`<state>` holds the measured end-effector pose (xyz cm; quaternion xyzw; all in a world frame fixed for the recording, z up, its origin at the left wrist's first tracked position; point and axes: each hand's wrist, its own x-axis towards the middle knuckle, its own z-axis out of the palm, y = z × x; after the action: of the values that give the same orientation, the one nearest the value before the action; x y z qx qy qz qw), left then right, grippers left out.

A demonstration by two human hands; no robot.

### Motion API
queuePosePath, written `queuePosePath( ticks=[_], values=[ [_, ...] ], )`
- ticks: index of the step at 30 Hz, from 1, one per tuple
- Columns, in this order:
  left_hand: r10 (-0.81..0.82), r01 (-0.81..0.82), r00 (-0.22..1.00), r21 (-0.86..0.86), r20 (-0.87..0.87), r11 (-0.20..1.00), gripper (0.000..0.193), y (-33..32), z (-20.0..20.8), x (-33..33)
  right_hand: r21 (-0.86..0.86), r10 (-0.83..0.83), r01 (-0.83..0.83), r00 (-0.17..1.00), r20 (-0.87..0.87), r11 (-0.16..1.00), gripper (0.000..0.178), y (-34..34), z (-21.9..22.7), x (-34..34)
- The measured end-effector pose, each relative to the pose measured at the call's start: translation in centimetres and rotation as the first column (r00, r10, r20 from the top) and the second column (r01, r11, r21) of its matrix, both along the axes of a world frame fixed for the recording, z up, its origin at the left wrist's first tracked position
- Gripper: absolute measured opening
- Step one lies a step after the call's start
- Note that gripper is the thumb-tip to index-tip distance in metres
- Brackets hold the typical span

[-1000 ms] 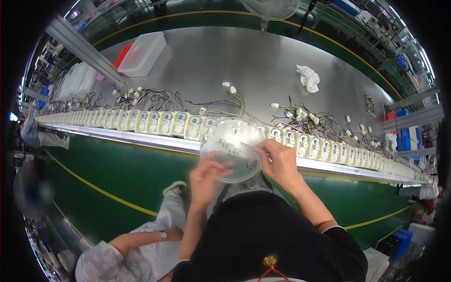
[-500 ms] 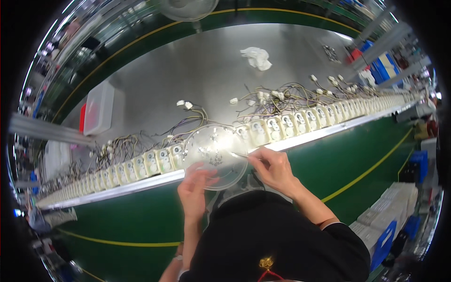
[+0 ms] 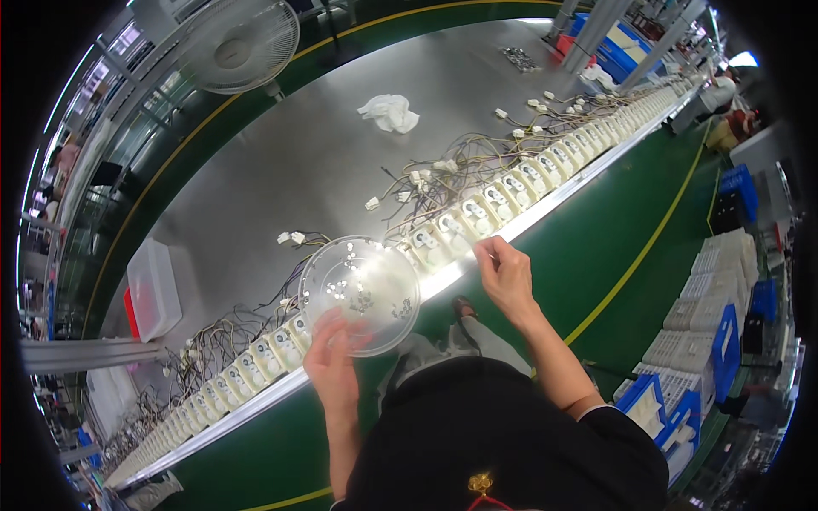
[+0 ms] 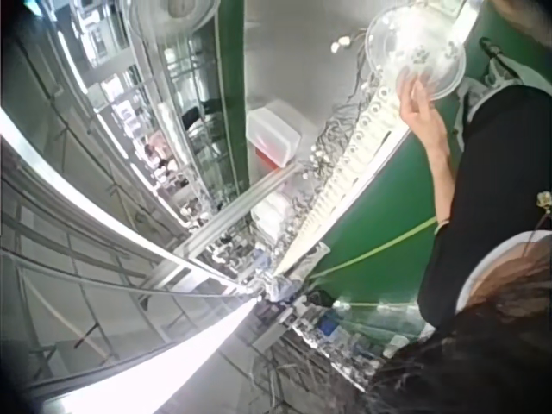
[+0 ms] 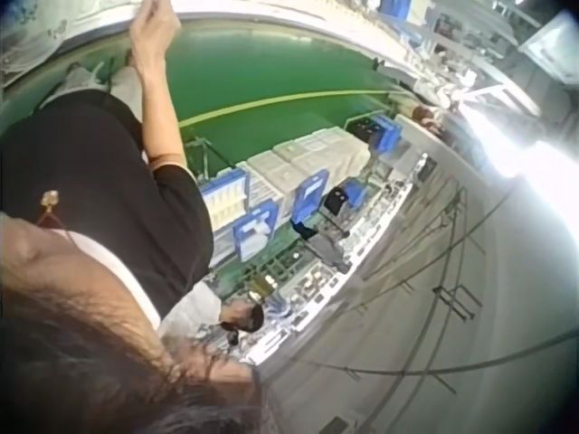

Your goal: Assembling LED light components on a production line.

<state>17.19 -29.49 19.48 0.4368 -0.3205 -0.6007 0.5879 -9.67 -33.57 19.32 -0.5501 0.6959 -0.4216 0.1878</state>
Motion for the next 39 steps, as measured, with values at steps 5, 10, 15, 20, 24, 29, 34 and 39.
queuePosePath(
  ticks=[5, 10, 15, 20, 24, 29, 34, 39],
  values=[
    [-0.036, 0.037, 0.998, -0.021, 0.041, 0.999, 0.02, -0.5, 0.0, 0.2, -0.126, -0.08, 0.06, 0.985, -0.154, 0.99, 0.012, -1.1, -1.5, -1.0],
    [-0.045, 0.048, 0.995, -0.037, 0.093, 0.998, 0.02, -0.7, 0.1, -0.1, -0.148, -0.148, 0.124, 0.975, -0.165, 0.981, 0.011, -1.6, -2.1, -2.2],
    [-0.068, 0.07, 0.992, -0.018, 0.104, 0.997, 0.02, -1.0, 0.1, -0.7, -0.154, -0.215, 0.191, 0.964, -0.159, 0.969, 0.012, -1.9, -2.7, -3.2],
    [-0.094, 0.096, 0.99, -0.012, 0.108, 0.995, 0.021, -1.3, 0.0, -1.1, -0.189, -0.274, 0.243, 0.949, -0.158, 0.951, 0.012, -2.3, -3.2, -4.6],
    [-0.105, 0.109, 0.985, -0.021, 0.134, 0.994, 0.021, -1.7, -0.2, -1.3, -0.183, -0.316, 0.285, 0.934, -0.167, 0.941, 0.012, -2.4, -3.1, -5.4],
    [-0.146, 0.15, 0.981, -0.022, 0.129, 0.988, 0.021, -1.9, 0.1, -1.9, -0.199, -0.347, 0.313, 0.922, -0.17, 0.929, 0.013, -2.8, -3.5, -7.0],
    [-0.209, 0.207, 0.969, 0.029, 0.135, 0.978, 0.021, -1.8, 0.3, -3.5, -0.195, -0.369, 0.337, 0.916, -0.158, 0.921, 0.014, -2.9, -3.4, -8.7],
    [-0.211, 0.206, 0.97, 0.048, 0.123, 0.977, 0.022, -2.0, 0.5, -5.1, -0.176, -0.352, 0.326, 0.924, -0.149, 0.929, 0.014, -3.5, -3.4, -10.0]
  ],
)
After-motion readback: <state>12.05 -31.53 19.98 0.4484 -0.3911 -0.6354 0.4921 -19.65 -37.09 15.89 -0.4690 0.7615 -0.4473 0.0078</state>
